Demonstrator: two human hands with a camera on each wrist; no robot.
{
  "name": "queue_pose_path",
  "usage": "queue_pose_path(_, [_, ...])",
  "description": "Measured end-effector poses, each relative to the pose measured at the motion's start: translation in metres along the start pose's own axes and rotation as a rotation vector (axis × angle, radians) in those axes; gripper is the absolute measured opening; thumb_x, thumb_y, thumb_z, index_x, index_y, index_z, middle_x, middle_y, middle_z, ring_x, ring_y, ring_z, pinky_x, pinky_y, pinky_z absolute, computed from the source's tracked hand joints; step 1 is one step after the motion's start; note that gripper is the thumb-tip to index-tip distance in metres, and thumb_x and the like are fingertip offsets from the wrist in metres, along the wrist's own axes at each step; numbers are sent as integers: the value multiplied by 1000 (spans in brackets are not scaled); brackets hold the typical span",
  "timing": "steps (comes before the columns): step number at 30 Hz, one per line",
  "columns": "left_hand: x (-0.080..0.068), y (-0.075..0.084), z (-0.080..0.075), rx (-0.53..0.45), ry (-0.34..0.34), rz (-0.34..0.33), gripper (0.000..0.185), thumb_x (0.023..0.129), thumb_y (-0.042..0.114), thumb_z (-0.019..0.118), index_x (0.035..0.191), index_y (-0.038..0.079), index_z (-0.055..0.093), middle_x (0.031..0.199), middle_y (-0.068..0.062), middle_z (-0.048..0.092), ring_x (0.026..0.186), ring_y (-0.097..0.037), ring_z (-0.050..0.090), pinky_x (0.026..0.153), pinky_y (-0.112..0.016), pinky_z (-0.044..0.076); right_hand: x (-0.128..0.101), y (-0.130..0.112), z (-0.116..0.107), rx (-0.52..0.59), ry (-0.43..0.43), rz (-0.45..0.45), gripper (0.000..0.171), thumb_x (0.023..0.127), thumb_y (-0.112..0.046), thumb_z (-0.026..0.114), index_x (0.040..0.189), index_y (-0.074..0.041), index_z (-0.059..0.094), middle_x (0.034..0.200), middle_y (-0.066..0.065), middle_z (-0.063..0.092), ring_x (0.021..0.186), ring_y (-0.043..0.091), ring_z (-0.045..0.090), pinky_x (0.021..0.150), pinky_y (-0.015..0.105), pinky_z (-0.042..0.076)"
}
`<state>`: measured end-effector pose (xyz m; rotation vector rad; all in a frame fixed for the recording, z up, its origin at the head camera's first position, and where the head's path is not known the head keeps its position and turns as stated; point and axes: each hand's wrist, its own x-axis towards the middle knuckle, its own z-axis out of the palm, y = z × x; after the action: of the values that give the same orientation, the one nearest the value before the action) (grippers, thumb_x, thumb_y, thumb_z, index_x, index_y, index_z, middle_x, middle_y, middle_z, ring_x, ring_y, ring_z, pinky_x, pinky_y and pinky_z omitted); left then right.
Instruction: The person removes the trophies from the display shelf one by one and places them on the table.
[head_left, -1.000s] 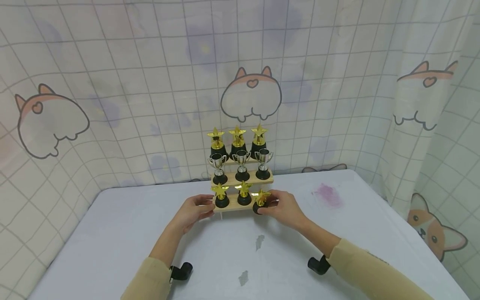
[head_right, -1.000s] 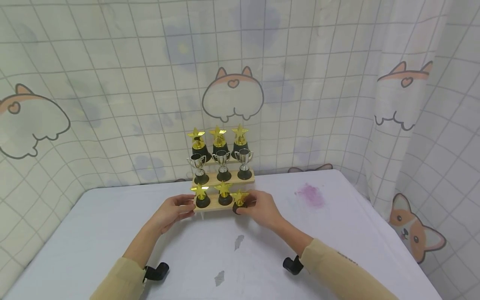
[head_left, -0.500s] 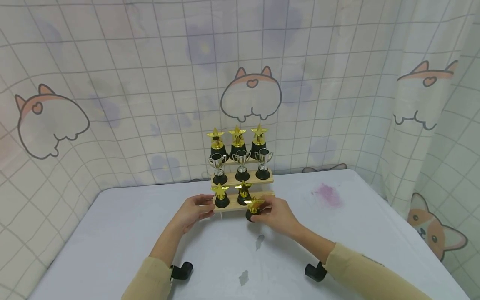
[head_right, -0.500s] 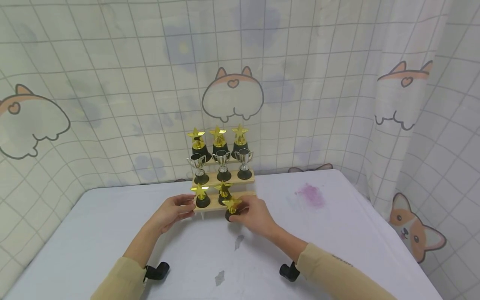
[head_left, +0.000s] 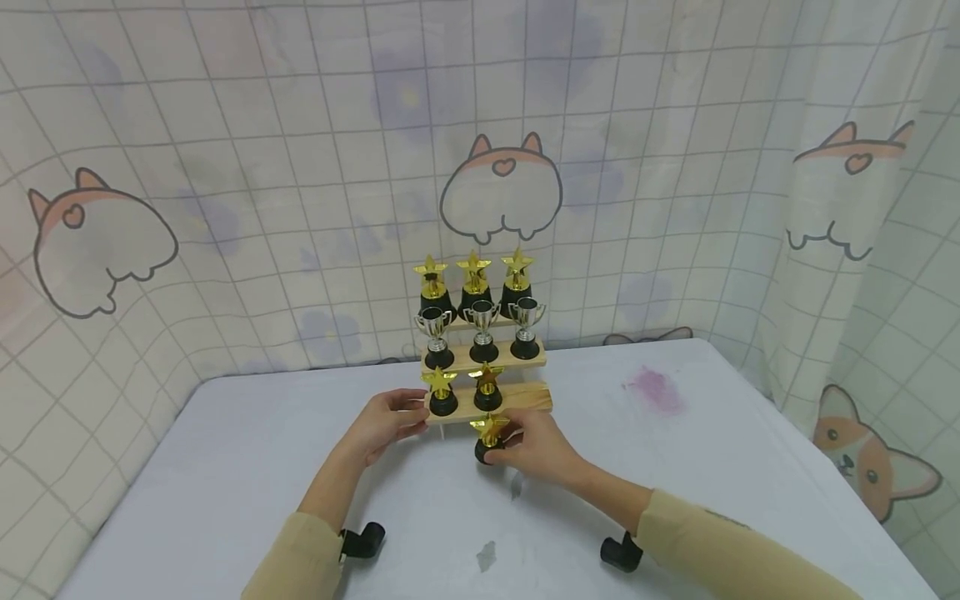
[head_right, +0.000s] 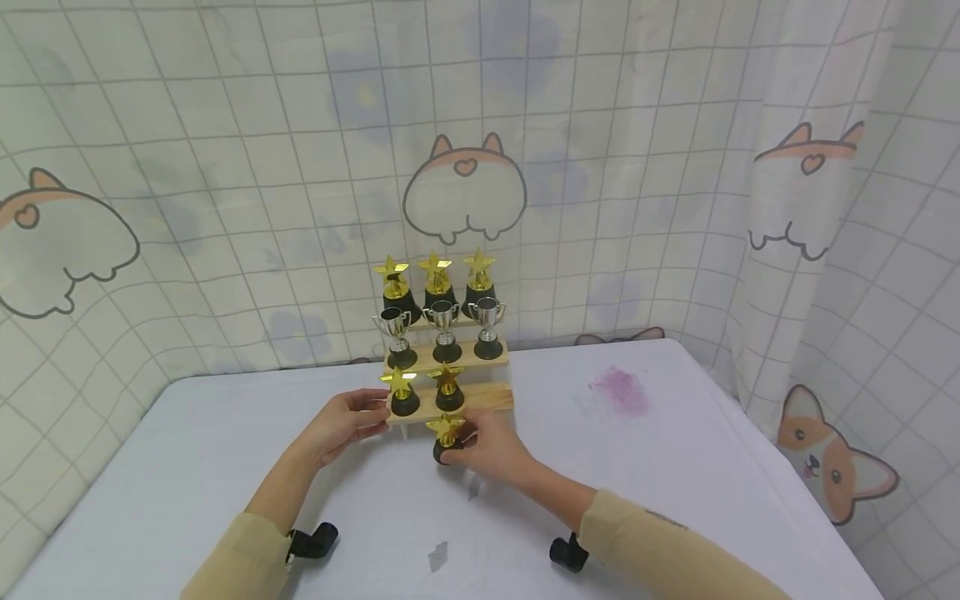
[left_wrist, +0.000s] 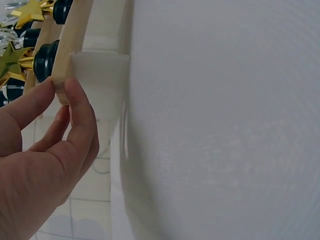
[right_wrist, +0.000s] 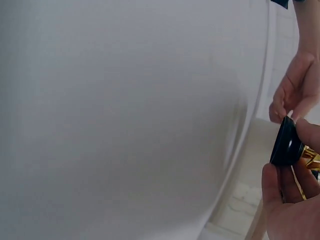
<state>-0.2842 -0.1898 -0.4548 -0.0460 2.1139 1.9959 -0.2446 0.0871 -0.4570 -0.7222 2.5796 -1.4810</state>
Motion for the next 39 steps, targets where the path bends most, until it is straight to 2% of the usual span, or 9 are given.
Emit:
queue_pose_path(8, [3, -2, -2, -1, 12, -7, 46, 97, -3, 67, 140, -8, 53, 125, -22, 55, 97, -23, 67, 92, -37, 59, 2, 1, 19, -32, -66, -7, 44, 81, -14, 89, 116, 0, 68, 98, 2, 68, 89, 18, 68, 75, 24, 59])
queue_pose_path(13, [4, -3, -1, -8, 7, -13, 45, 97, -4, 66, 140, -8, 53, 125, -22, 55, 97, -23, 66, 93, -37, 59, 5, 1, 24, -89, -90, 11, 46, 81, -18, 90, 118, -2, 68, 95, -3, 67, 87, 13, 65, 75, 25, 58])
queue_pose_path(20, [4, -4, -2, -9, -3, -8, 45, 97, -3, 67, 140, -8, 53, 125, -22, 55, 98, -23, 66, 94, -37, 59, 9, 1, 27, -144, -107, -10, 32, 81, -18, 90, 103, -10, 68, 91, -6, 67, 84, 9, 63, 75, 25, 57])
queue_pose_path(24, [5, -4, -2, -7, -1, -6, 45, 97, -3, 67, 140, -8, 53, 125, -22, 55, 98, -23, 66, 94, -38, 59, 9, -1, 27, -167, -121, -14, 32, 80, -17, 90, 102, -9, 67, 93, -5, 67, 85, 10, 63, 75, 25, 56])
queue_pose_path(32, [4, -2, -1, 0, -4, -11, 46, 97, -3, 67, 140, -8, 53, 125, -22, 55, 98, -23, 66, 93, -38, 59, 7, -2, 24, -180, -149, -11, 39, 82, -13, 87, 115, -3, 67, 102, 0, 68, 91, 16, 64, 79, 27, 57])
queue_pose_path(39, [4, -2, -2, -14, -3, -22, 46, 96, -5, 67, 140, -8, 53, 125, -22, 56, 99, -24, 66, 93, -37, 59, 9, -1, 28, -158, -153, -2, 40, 82, -8, 86, 118, 0, 68, 102, 1, 69, 91, 15, 66, 78, 24, 58])
